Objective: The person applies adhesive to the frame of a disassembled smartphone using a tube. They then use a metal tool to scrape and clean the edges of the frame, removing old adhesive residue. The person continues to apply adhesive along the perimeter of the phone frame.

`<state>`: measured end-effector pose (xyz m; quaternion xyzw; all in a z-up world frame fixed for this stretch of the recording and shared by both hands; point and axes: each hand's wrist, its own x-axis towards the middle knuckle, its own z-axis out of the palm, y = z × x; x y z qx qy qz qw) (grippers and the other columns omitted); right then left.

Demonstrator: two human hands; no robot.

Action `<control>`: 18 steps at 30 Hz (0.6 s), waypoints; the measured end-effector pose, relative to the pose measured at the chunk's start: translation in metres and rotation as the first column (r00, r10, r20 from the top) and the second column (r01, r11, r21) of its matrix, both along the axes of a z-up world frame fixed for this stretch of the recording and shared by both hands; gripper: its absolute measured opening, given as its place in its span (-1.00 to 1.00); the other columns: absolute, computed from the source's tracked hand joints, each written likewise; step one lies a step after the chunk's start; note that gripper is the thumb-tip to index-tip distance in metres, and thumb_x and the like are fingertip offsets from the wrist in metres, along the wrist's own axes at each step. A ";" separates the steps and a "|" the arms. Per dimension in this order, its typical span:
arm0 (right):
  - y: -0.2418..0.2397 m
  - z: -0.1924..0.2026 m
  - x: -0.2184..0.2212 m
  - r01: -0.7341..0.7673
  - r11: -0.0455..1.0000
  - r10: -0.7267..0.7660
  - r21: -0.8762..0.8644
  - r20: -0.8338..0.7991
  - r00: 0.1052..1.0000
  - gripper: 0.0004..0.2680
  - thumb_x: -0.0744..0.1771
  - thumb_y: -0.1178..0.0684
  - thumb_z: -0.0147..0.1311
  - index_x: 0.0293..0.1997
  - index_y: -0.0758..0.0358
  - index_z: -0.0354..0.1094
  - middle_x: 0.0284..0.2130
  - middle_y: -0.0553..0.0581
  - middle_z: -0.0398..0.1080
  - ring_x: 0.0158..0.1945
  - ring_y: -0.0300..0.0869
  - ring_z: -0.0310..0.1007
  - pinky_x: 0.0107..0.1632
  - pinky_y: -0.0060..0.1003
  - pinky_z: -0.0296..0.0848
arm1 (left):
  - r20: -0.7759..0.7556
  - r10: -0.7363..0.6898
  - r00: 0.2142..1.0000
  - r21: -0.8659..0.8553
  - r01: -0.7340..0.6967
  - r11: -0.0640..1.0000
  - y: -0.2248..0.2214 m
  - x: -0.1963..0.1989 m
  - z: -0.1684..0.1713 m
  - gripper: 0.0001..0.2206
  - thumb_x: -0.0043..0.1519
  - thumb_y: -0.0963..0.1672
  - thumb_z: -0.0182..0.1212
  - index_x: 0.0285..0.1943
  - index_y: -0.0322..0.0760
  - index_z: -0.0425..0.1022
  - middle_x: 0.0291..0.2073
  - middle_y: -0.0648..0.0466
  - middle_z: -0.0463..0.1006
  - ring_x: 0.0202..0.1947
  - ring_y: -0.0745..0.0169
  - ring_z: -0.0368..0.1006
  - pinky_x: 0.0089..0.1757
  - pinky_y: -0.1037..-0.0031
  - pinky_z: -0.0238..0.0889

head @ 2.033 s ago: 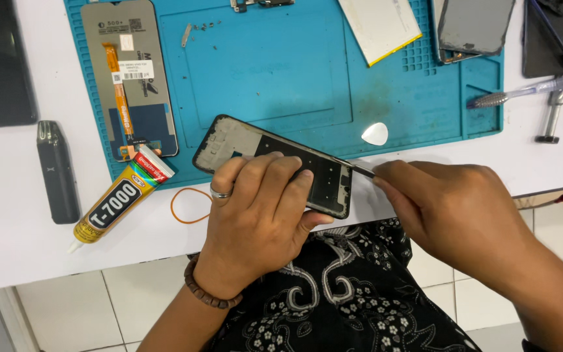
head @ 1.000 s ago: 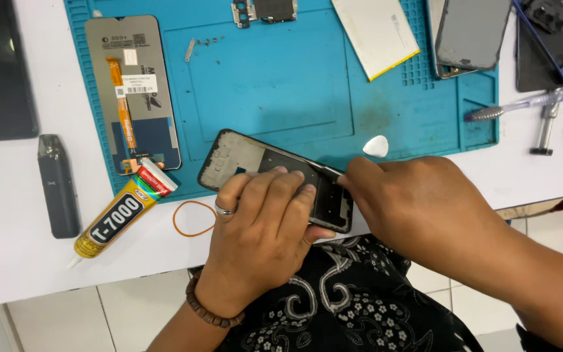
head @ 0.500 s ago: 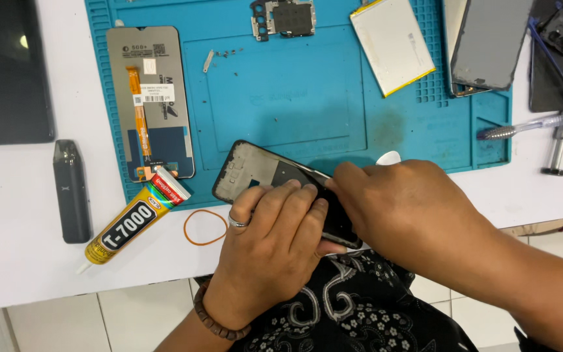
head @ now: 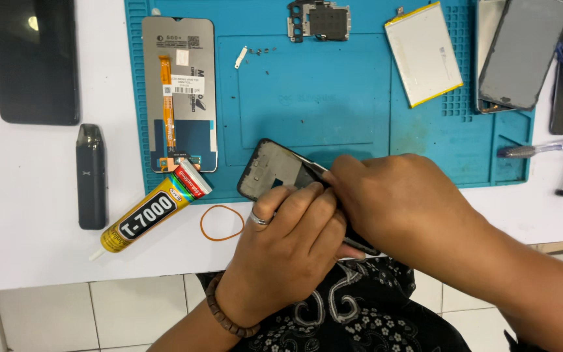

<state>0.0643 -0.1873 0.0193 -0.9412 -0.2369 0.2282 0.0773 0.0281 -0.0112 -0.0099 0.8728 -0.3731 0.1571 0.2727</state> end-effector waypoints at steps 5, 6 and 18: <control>-0.002 -0.005 0.008 0.003 0.995 -0.004 -0.103 -0.004 1.000 -0.78 0.37 -0.09 -0.18 -0.48 0.09 0.11 -0.78 0.06 0.23 -0.72 0.12 0.16 -0.61 0.01 -0.01 | 0.030 0.020 0.999 0.011 -0.020 1.000 0.003 0.000 -0.002 -0.64 0.39 -0.01 -0.22 -0.19 -0.28 0.47 -0.11 -0.02 0.49 -0.05 0.10 0.38 -0.05 0.34 0.17; 0.003 -0.005 0.010 0.011 0.995 -0.017 -0.099 -0.060 0.998 -0.79 0.36 -0.07 -0.22 -0.48 0.10 0.09 -0.77 0.05 0.24 -0.73 0.10 0.14 -0.60 -0.01 -0.04 | 0.030 0.014 0.999 -0.003 -0.014 1.000 0.002 0.000 0.000 -0.65 0.39 -0.02 -0.24 -0.21 -0.27 0.46 -0.12 -0.04 0.49 -0.06 0.09 0.38 -0.06 0.34 0.16; 0.009 -0.009 0.028 0.026 0.999 -0.025 -0.020 0.041 0.999 -0.72 0.38 -0.11 -0.11 -0.54 0.13 0.19 -0.79 0.10 0.24 -0.69 0.10 0.20 -0.60 -0.04 0.08 | -0.013 -0.011 1.000 -0.022 0.011 1.000 0.005 0.001 0.001 -0.64 0.38 0.01 -0.22 -0.22 -0.30 0.41 -0.20 -0.03 0.46 -0.15 0.06 0.35 -0.13 0.32 0.13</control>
